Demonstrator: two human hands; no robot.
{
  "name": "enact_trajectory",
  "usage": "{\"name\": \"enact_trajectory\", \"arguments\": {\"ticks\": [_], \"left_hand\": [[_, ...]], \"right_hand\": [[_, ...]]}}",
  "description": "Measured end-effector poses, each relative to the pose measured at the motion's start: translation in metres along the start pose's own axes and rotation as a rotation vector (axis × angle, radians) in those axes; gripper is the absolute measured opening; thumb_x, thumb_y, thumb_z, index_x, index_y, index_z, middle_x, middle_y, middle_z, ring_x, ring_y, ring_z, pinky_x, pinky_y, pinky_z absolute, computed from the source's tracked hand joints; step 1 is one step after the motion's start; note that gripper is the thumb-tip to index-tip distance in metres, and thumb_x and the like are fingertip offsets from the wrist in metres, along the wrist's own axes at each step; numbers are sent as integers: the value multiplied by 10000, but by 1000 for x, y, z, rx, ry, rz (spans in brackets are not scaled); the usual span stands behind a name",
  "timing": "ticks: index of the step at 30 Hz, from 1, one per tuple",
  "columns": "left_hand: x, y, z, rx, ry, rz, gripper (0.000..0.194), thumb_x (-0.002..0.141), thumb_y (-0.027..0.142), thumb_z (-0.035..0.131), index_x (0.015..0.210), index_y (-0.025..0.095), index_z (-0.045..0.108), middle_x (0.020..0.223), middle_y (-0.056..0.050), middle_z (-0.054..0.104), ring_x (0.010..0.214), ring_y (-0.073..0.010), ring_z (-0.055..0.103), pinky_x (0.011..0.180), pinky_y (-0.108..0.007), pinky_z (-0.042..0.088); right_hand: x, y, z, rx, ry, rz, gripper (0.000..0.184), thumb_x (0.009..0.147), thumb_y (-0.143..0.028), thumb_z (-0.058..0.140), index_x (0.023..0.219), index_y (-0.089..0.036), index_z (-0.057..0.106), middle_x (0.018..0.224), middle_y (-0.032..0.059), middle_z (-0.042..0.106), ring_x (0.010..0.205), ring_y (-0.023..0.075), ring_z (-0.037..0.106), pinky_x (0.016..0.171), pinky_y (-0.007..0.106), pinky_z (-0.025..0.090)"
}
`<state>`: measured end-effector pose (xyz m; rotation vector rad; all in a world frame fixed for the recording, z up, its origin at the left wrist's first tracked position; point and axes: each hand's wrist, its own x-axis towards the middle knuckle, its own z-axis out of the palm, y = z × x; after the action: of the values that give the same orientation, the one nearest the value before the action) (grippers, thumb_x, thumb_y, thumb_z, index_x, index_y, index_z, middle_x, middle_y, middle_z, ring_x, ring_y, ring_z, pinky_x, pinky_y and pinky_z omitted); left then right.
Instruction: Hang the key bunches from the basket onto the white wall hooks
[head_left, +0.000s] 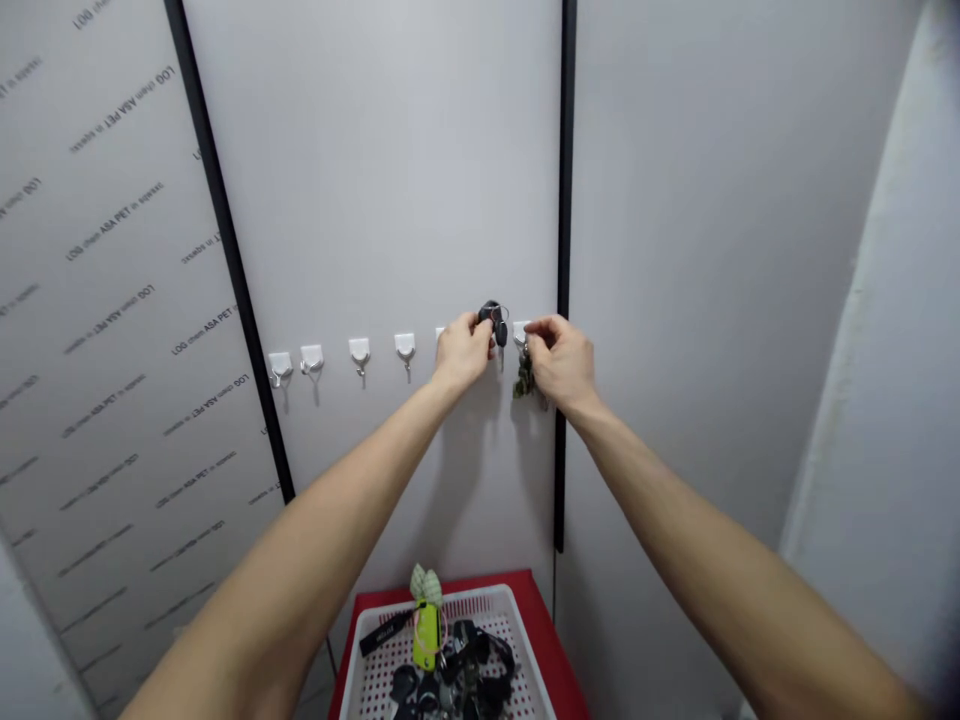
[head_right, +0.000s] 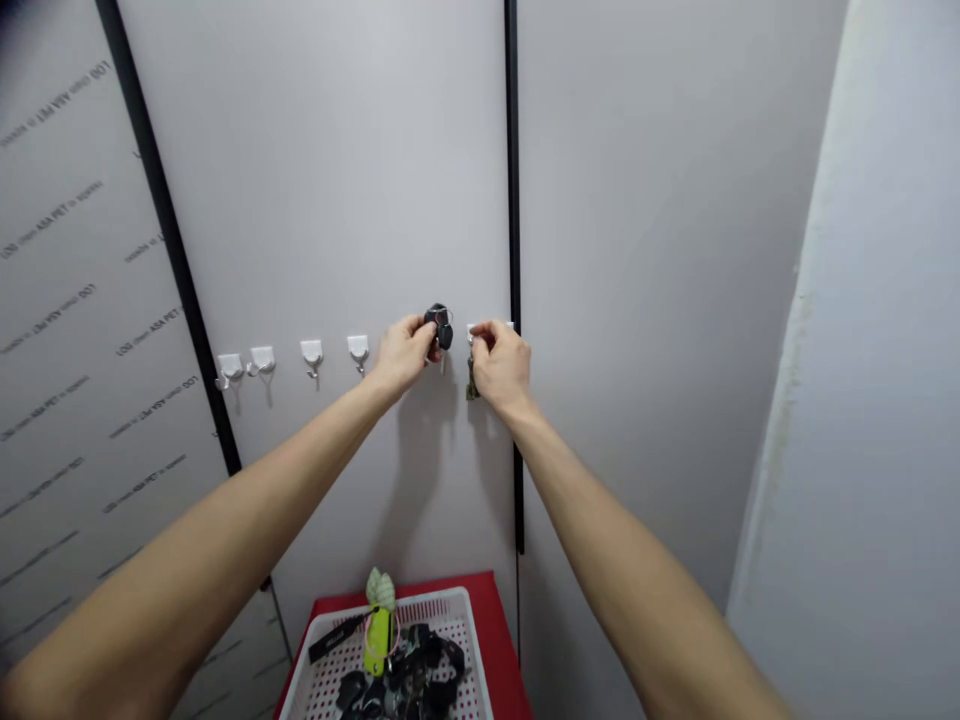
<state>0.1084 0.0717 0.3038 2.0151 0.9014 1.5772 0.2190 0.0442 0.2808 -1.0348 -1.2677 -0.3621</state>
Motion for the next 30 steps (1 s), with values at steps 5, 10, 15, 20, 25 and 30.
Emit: {"name": "enact_trajectory", "arguments": {"ticks": [5, 10, 15, 20, 25, 30], "left_hand": [[-1, 8, -7, -123, -89, -112, 134, 668, 224, 388, 653, 143, 493, 603, 1, 527, 522, -73, 488, 502, -184, 372], [-48, -18, -7, -465, -173, -327, 133, 685, 222, 367, 709, 141, 470, 596, 14, 488, 504, -57, 456, 479, -180, 377], [-139, -98, -6, -333, -301, -534, 198, 657, 284, 403, 731, 122, 490, 548, 26, 479, 480, -65, 431, 455, -180, 367], [-219, -161, -5, -34, -342, -589, 258, 668, 260, 361, 836, 130, 507, 842, -51, 569, 816, -143, 491, 730, -256, 380], [-252, -178, -12, 172, -450, -503, 327, 641, 173, 365, 947, 147, 478, 1002, -60, 524, 945, -135, 449, 848, -237, 308], [-267, -193, -8, 360, -501, -327, 391, 535, 45, 364, 863, 187, 524, 926, -40, 551, 893, -135, 469, 822, -223, 329]], "right_hand": [[21, -13, 0, 132, -76, -18, 146, 605, -152, 384, 672, -142, 514, 588, -4, 530, 523, 88, 462, 549, 234, 380], [-24, -13, -2, 235, -460, 46, 104, 591, -164, 399, 646, -161, 487, 607, -19, 526, 557, 97, 476, 580, 249, 393], [-139, 9, 3, 313, -783, 232, 111, 620, -174, 354, 609, -220, 454, 551, -45, 508, 525, 120, 479, 526, 254, 392], [-228, 36, 10, 252, -973, 301, 183, 610, -171, 367, 616, -268, 521, 524, -39, 529, 500, 141, 490, 477, 266, 373], [-187, 46, 4, 185, -775, 261, 172, 607, -165, 401, 664, -256, 536, 583, -10, 552, 529, 146, 502, 504, 270, 396], [-75, 47, -16, -202, -87, 156, 255, 616, -286, 450, 846, -182, 480, 812, 64, 530, 711, 183, 491, 623, 322, 391]]}}
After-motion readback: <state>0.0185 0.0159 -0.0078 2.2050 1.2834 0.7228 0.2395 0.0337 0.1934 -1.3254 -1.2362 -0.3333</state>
